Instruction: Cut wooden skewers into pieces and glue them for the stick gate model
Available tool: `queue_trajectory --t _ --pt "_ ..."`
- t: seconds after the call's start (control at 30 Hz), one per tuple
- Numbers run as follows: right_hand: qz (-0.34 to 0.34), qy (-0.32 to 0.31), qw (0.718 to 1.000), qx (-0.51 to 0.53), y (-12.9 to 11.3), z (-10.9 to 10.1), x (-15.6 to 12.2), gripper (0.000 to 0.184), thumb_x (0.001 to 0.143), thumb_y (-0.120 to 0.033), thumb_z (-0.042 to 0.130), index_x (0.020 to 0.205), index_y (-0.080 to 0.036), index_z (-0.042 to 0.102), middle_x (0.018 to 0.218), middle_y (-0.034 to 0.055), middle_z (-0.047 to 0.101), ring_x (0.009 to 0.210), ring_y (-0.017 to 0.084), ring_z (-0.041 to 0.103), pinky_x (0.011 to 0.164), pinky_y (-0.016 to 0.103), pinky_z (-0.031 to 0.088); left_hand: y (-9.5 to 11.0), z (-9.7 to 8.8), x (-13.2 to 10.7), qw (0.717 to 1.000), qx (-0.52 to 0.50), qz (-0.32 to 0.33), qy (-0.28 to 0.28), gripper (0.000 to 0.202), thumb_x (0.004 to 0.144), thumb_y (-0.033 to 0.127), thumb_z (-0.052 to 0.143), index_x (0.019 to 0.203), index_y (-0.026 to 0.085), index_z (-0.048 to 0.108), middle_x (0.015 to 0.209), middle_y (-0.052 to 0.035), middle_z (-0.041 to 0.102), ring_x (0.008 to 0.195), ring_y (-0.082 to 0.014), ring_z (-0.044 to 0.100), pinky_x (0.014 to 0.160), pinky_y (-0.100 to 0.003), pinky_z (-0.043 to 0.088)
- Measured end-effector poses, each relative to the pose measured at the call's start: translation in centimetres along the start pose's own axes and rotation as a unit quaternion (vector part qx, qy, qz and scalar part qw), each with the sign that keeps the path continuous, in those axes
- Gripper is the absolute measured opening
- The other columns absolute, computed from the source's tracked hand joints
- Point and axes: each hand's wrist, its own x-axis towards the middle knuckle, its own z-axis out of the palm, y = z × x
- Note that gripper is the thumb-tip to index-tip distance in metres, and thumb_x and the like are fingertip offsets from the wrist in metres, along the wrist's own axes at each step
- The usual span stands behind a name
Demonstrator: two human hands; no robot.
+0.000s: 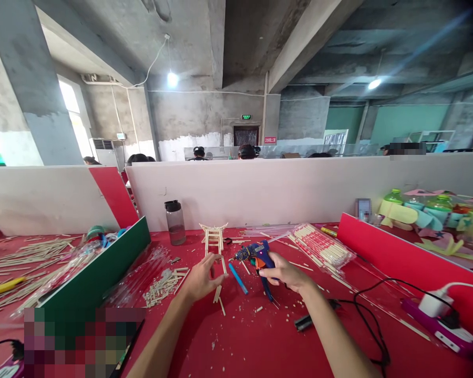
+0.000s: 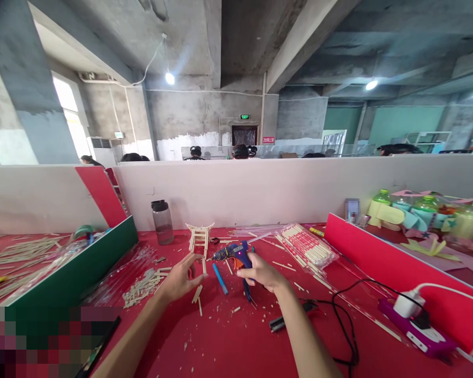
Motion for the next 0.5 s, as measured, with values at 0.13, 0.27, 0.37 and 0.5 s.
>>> queue_trajectory --t 0.13,0.27,0.37,0.5 --pt "0.001 0.076 0.997 -0.022 0.0 0.0 0.5 0.026 0.072 -0.033 0.069 0.085 -0.02 0.051 0.067 -0.0067 0.048 0.044 0.005 0.039 0.039 0.02 0.028 -0.2 0.1 0.1 1.0 0.0 0.001 0.006 0.042 0.081 0.044 0.063 0.117 0.021 0.059 0.1 -0.0035 0.063 0.069 -0.0144 0.06 0.067 -0.027 0.047" --pt "-0.016 0.14 0.985 -0.098 0.2 -0.8 1.1 0.026 0.075 -0.04 0.066 0.083 -0.019 0.054 0.061 -0.0051 0.051 0.048 0.011 0.049 0.047 0.024 0.041 -0.4 0.1 0.1 1.0 -0.011 -0.009 0.003 0.042 0.082 0.043 0.062 0.117 0.022 0.058 0.101 -0.0043 0.062 0.067 -0.0141 0.059 0.068 -0.028 0.047" --pt "-0.045 0.201 0.954 -0.216 0.4 -2.0 1.3 0.03 0.078 -0.048 0.062 0.079 -0.018 0.057 0.065 0.0005 0.061 0.059 0.018 0.06 0.058 0.029 0.046 -0.5 0.0 0.1 1.0 -0.009 -0.017 0.0 0.043 0.082 0.044 0.062 0.118 0.022 0.057 0.1 -0.0041 0.062 0.066 -0.0143 0.059 0.067 -0.028 0.047" --pt "-0.055 0.235 0.907 -0.346 0.4 -3.3 1.0 0.036 0.081 -0.054 0.057 0.077 -0.018 0.063 0.074 0.0057 0.069 0.076 0.025 0.066 0.067 0.03 0.044 -0.6 0.0 0.1 1.0 0.003 -0.016 0.0 0.044 0.082 0.045 0.062 0.119 0.022 0.058 0.102 -0.0046 0.062 0.067 -0.0146 0.059 0.069 -0.028 0.047"
